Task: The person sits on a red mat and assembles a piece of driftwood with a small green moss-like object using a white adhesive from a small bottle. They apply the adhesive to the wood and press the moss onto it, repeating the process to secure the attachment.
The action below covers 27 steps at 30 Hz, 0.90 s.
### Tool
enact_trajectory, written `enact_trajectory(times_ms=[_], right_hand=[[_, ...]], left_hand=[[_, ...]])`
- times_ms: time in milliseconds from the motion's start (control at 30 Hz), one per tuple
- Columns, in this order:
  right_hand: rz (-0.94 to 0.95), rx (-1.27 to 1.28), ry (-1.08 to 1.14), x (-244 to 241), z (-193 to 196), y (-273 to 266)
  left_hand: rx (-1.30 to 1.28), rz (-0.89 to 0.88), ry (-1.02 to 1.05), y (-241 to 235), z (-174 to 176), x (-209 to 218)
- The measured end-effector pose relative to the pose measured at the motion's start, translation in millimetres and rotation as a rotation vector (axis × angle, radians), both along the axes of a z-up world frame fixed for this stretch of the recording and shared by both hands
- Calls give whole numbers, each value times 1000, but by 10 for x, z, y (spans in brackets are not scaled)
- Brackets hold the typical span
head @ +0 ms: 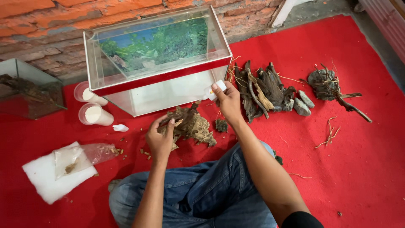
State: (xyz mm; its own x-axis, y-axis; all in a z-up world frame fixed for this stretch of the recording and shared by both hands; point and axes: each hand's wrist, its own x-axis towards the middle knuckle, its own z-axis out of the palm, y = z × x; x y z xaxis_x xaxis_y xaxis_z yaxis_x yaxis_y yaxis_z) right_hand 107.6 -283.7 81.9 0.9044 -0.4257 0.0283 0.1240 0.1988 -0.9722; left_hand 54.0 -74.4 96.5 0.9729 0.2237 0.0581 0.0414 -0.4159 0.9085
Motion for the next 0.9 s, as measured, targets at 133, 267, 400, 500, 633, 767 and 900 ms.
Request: enact_trajectory(times_ms=[133, 267, 400, 500, 633, 767, 900], right_hand=[[-8, -27, 0, 27, -26, 1], [-7, -29, -2, 55, -87, -1], [-4, -31, 14, 83, -136, -7], [-12, -23, 21, 55, -80, 12], [-11, -29, 19, 74, -77, 12], [-16, -19, 30, 59, -28, 27], [-19, -23, 35, 7, 95, 66]], left_hand=[[-22, 2, 8, -3, 38, 1], [-2, -14, -33, 9, -13, 17], [3, -14, -41, 16, -26, 23], [-4, -12, -33, 20, -47, 29], [11, -7, -61, 26, -88, 40], [8, -11, -62, 22, -65, 30], [5, -14, -53, 23, -58, 23]])
